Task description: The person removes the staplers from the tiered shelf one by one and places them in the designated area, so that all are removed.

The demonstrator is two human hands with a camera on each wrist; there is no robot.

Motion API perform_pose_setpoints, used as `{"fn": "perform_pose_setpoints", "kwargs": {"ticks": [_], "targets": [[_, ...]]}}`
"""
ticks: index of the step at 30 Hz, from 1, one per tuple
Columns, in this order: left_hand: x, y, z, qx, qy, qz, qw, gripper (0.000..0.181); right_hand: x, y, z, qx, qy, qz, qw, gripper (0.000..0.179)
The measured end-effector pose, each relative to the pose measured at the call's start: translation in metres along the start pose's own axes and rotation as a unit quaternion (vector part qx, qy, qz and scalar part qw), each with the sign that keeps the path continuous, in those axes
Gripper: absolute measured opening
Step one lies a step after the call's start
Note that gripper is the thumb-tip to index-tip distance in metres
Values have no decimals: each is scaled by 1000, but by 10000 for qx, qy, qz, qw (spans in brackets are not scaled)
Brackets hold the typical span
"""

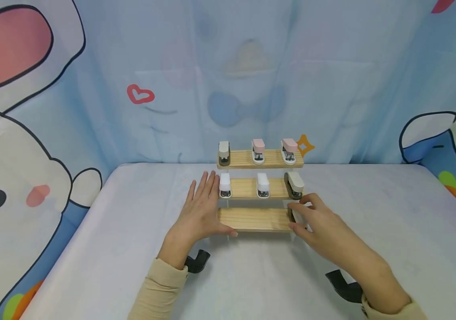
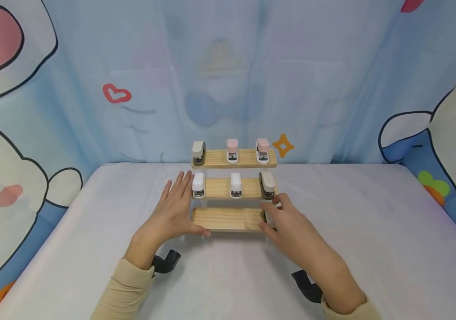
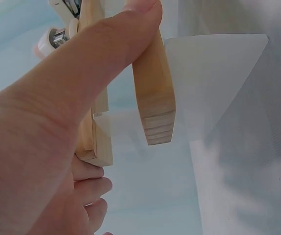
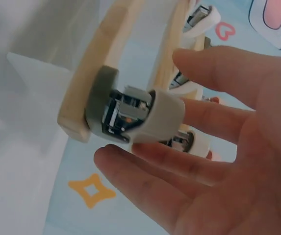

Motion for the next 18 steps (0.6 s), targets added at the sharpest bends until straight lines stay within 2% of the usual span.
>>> {"fn": "perform_pose_setpoints", "kwargs": {"ticks": [8, 18], "targets": [[0, -1, -2, 16, -104, -60, 9999, 143, 5, 0, 2, 36, 87, -92, 9999, 48], [0, 1, -3, -10, -5, -59, 10000, 142, 11, 2, 1, -113, 20, -587, 9982, 50]]}}
Point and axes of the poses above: each hand's wrist, its own y-axis away from the middle knuckle, its own x-axis out of the palm, z = x × y, the point moved 2 cm from there along -y, towards the middle knuckle, and after that the axes turned 3 degrees about z, right-handed, at the moved point
